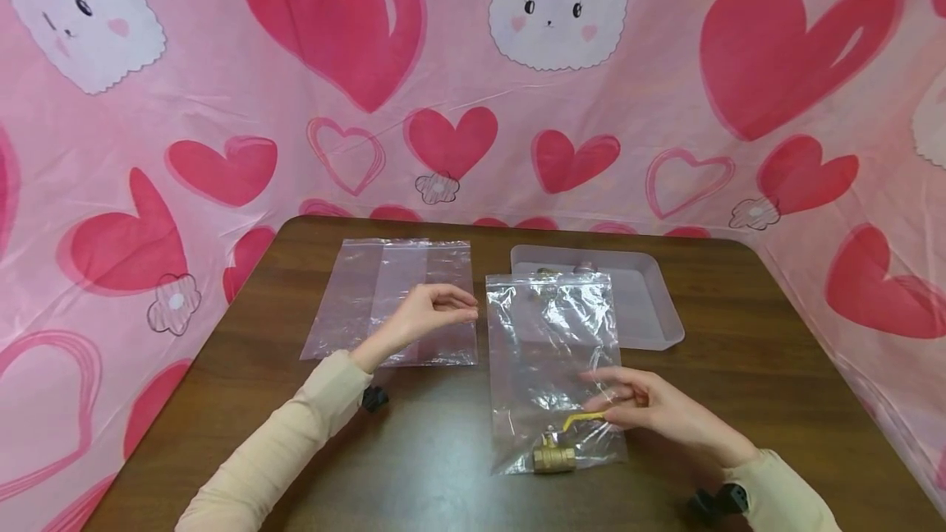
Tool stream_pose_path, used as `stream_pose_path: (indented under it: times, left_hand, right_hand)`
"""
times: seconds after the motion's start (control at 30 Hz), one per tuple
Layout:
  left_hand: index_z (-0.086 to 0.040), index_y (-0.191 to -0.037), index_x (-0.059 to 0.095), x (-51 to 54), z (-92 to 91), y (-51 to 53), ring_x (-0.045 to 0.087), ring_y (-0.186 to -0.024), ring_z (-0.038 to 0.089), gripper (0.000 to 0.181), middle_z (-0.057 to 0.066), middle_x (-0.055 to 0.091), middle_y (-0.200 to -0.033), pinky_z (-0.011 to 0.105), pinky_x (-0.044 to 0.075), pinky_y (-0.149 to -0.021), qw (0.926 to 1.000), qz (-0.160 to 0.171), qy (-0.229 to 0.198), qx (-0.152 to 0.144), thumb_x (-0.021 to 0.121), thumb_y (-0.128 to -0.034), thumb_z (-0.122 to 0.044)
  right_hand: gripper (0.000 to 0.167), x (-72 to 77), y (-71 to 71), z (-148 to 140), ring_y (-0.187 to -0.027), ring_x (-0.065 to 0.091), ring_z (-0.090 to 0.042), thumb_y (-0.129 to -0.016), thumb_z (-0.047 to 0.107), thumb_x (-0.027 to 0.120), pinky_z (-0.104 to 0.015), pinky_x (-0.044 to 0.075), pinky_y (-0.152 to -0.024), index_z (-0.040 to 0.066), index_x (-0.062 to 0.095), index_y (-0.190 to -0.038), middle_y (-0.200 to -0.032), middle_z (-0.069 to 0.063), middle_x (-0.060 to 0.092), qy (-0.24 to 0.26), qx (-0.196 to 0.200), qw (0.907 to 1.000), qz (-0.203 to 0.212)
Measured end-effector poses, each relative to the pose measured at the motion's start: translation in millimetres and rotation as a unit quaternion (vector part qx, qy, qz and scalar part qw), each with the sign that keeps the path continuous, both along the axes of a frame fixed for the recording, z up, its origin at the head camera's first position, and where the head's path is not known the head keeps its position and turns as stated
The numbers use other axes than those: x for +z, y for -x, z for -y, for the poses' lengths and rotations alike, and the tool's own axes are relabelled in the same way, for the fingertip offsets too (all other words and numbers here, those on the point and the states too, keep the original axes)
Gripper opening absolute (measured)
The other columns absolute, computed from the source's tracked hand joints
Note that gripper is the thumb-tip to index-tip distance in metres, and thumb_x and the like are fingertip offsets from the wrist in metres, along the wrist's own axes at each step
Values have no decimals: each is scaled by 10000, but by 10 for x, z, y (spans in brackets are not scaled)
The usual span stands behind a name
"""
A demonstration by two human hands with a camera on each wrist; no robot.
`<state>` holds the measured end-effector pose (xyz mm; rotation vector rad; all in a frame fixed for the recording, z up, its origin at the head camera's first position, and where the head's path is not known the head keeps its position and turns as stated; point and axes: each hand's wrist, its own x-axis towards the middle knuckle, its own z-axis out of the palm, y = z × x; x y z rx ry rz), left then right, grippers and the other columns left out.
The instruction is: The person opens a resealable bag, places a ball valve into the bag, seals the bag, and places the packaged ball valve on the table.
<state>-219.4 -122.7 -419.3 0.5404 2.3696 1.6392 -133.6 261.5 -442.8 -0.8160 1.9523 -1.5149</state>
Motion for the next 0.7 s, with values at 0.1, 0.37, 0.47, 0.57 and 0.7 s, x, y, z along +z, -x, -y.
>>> stream_pose_path:
  times: [0.1,0.37,0.47,0.57,0.7]
  left_hand:
    - [13,-1130,703,-31,12,-22,738,-922,194,341,143,759,-1055,265,569,-842,9999,-38,125,-49,750,-886,-220]
    - [-34,-1088,727,-54,28,-100,732,-926,160,270,143,754,-1069,216,568,-805,9997,-29,144,-183,756,-880,-203]
    - [-41,-1087,727,-66,35,-136,728,-926,146,266,140,753,-1075,222,568,-808,9996,-15,157,-221,756,-880,-207]
    - [-28,-1092,722,-83,40,-179,728,-921,143,276,149,752,-1078,222,569,-812,9993,7,168,-334,754,-882,-205]
    - [-7,-1096,715,-104,38,-229,734,-924,157,279,165,752,-1071,213,567,-821,9985,38,145,-521,749,-885,-187]
  right_hand:
    - [505,14,-18,-74,-1063,704,-117,-987,6,544,-251,579,-854,-18,398,-1469,-1208,-149,711,-73,-85,9999,-62]
    - [535,38,-44,-332,-1084,698,-132,-999,-9,506,-259,575,-863,9,342,-1509,-1238,-105,708,-169,-128,9998,16]
    - [543,54,-51,-441,-1084,700,-130,-997,-18,505,-262,579,-861,0,329,-1510,-1242,-103,707,-196,-197,9996,-68]
    - [549,73,-66,-546,-1103,694,-122,-995,-26,504,-259,578,-864,-8,318,-1511,-1249,-101,704,-238,-267,9993,-116]
    - [556,106,-76,-674,-1130,683,-110,-993,-47,489,-251,574,-869,-7,303,-1516,-1263,-85,700,-198,-293,9993,-71]
